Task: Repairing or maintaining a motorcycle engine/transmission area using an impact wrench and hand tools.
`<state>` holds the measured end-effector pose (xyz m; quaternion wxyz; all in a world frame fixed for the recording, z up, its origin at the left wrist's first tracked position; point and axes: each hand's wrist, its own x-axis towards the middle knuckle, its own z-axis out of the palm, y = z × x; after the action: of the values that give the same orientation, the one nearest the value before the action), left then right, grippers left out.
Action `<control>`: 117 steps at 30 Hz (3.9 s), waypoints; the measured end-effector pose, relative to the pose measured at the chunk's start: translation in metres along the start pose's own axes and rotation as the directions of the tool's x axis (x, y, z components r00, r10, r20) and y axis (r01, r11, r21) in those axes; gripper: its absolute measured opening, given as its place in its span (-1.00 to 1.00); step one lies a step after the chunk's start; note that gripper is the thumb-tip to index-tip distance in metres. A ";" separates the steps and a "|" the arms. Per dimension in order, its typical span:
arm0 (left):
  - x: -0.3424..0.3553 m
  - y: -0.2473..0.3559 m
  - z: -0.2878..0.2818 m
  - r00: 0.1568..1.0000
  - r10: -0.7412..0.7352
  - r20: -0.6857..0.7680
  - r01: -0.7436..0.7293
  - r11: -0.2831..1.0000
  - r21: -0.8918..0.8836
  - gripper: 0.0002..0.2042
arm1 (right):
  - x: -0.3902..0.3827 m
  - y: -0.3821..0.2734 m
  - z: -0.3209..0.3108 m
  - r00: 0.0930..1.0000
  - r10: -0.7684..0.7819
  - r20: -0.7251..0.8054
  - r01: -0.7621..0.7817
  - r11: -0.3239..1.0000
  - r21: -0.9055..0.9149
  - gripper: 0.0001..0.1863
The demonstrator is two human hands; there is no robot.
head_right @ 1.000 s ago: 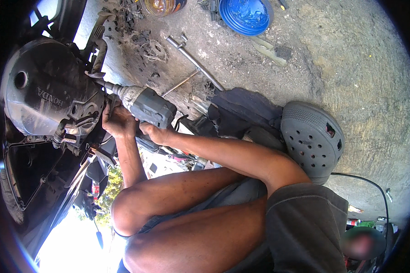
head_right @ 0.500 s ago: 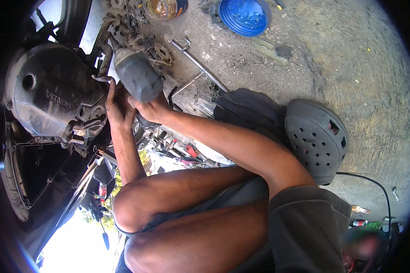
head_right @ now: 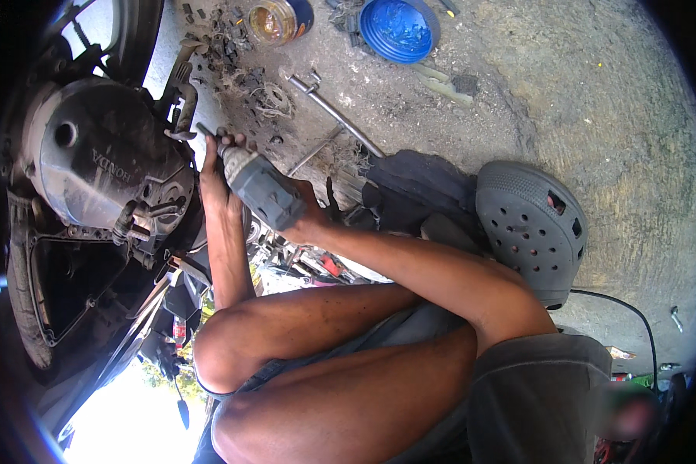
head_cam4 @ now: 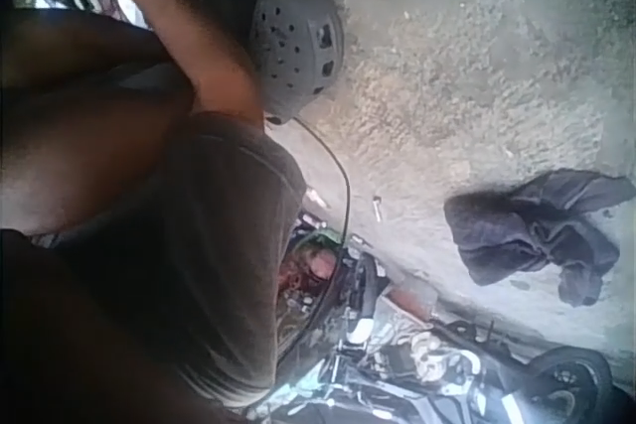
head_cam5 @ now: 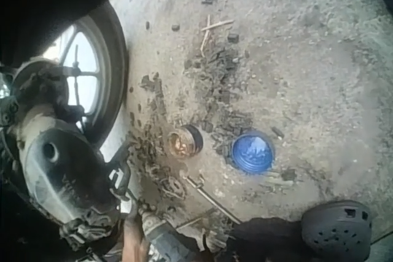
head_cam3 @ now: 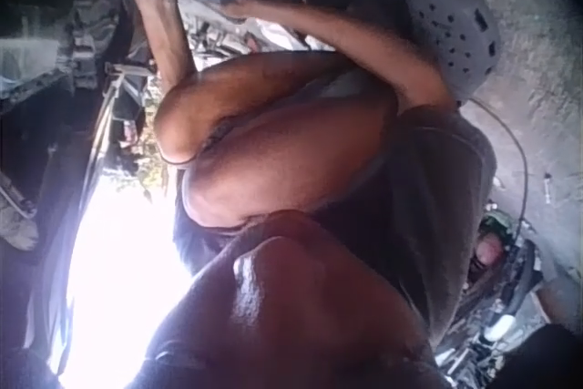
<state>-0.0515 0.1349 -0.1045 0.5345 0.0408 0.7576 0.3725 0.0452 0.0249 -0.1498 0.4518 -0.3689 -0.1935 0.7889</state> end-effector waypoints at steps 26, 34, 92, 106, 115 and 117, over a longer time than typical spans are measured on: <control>-0.003 0.019 -0.035 0.979 0.111 -0.172 -0.070 0.971 0.228 -0.75 | -0.002 0.004 0.055 0.927 0.362 -0.097 -0.302 0.876 0.376 -0.69; -0.010 0.018 -0.031 0.982 0.085 -0.170 -0.041 0.968 0.249 -0.77 | -0.010 0.002 0.046 0.860 0.505 0.069 -0.474 0.742 0.475 -0.67; -0.012 0.021 -0.006 0.919 0.267 -0.292 -0.024 0.774 0.632 -0.74 | 0.005 0.013 0.043 0.623 0.634 0.458 -0.779 0.451 0.435 -0.57; -0.009 0.027 -0.042 0.995 0.097 -0.009 -0.091 0.957 0.277 -0.82 | -0.011 0.016 0.064 0.584 0.653 0.482 -0.811 0.490 0.318 -0.48; -0.004 0.015 -0.018 0.993 0.121 0.015 -0.121 0.965 0.233 -0.77 | 0.010 0.095 0.050 0.911 0.357 0.206 -0.313 0.275 0.909 -0.66; -0.016 0.028 -0.025 0.987 0.158 -0.037 -0.144 0.959 0.245 -0.81 | 0.016 0.053 0.042 0.989 0.125 0.073 -0.144 0.901 0.408 -0.68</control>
<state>-0.0751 0.1343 -0.0710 0.4741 0.1525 0.8066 0.3184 -0.0219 0.0124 -0.1623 0.4594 -0.2598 -0.0067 0.8493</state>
